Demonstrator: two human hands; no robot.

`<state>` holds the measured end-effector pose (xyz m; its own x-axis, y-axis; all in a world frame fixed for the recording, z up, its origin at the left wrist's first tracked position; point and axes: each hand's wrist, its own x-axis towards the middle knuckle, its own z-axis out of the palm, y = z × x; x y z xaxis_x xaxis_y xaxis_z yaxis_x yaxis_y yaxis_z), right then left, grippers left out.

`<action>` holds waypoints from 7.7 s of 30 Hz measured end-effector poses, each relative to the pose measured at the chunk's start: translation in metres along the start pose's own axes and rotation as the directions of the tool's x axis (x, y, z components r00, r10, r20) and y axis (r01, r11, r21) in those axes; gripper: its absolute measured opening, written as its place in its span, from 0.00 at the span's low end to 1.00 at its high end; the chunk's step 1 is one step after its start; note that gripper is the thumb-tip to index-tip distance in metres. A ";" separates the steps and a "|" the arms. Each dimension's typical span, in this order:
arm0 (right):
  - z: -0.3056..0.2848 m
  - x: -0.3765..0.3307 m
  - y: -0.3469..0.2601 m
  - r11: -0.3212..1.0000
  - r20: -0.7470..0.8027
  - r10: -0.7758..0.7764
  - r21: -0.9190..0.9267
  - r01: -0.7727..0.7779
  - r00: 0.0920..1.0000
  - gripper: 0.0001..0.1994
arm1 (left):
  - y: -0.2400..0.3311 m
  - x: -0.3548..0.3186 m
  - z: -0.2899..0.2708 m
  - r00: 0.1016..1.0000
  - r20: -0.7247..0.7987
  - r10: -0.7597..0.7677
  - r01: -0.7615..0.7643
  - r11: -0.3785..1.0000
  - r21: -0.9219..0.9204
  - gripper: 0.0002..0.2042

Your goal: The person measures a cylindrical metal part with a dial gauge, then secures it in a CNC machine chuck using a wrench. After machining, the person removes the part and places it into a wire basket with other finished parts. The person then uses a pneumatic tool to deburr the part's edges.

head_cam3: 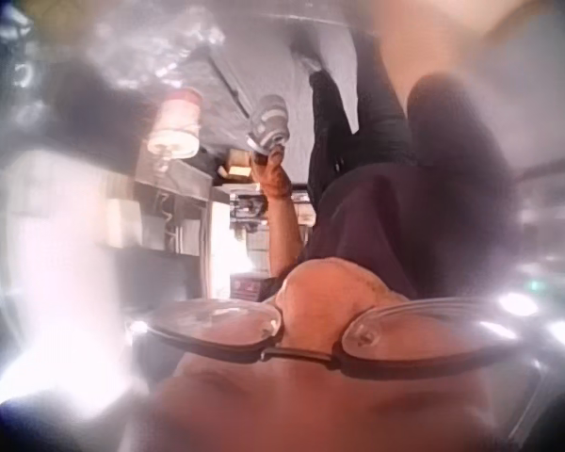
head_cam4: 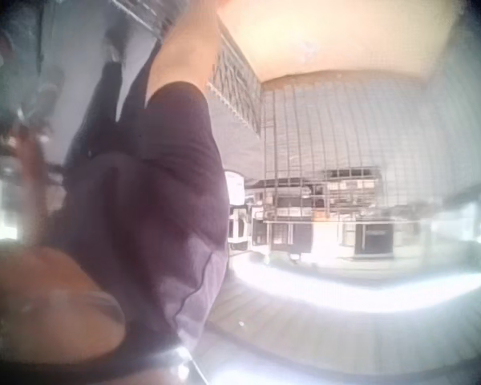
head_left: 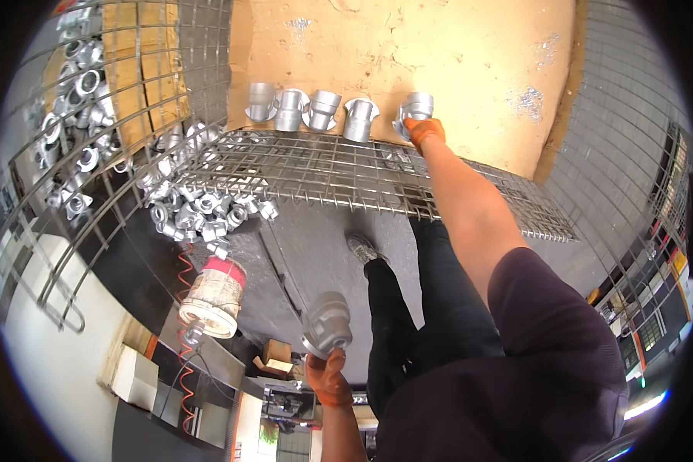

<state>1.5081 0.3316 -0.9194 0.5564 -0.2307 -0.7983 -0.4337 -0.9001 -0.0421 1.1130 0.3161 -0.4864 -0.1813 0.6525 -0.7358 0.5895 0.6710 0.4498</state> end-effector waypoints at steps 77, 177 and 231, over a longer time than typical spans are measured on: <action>-0.059 0.078 0.045 -0.362 0.759 -0.640 -0.434 0.825 0.119 0.28 | -0.289 -0.045 -0.003 0.915 0.092 -0.394 0.309 0.827 0.470 0.26; 0.404 -1.224 0.682 0.694 0.438 0.558 0.220 0.685 -0.705 0.35 | -0.627 -0.386 -0.797 -0.278 -0.945 0.175 -0.624 0.715 0.316 0.33; 0.684 -1.165 0.804 -0.870 0.921 0.385 0.339 0.357 0.064 0.33 | -1.020 -0.373 -0.718 0.175 -0.622 -0.763 -0.584 0.428 -0.690 0.34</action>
<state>0.0269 0.1299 -0.4343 -0.7838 -0.0212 -0.6207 0.3355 0.8266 -0.4519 0.0145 -0.3591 -0.3075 -0.9712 -0.1790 -0.1572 -0.1846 0.1487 0.9715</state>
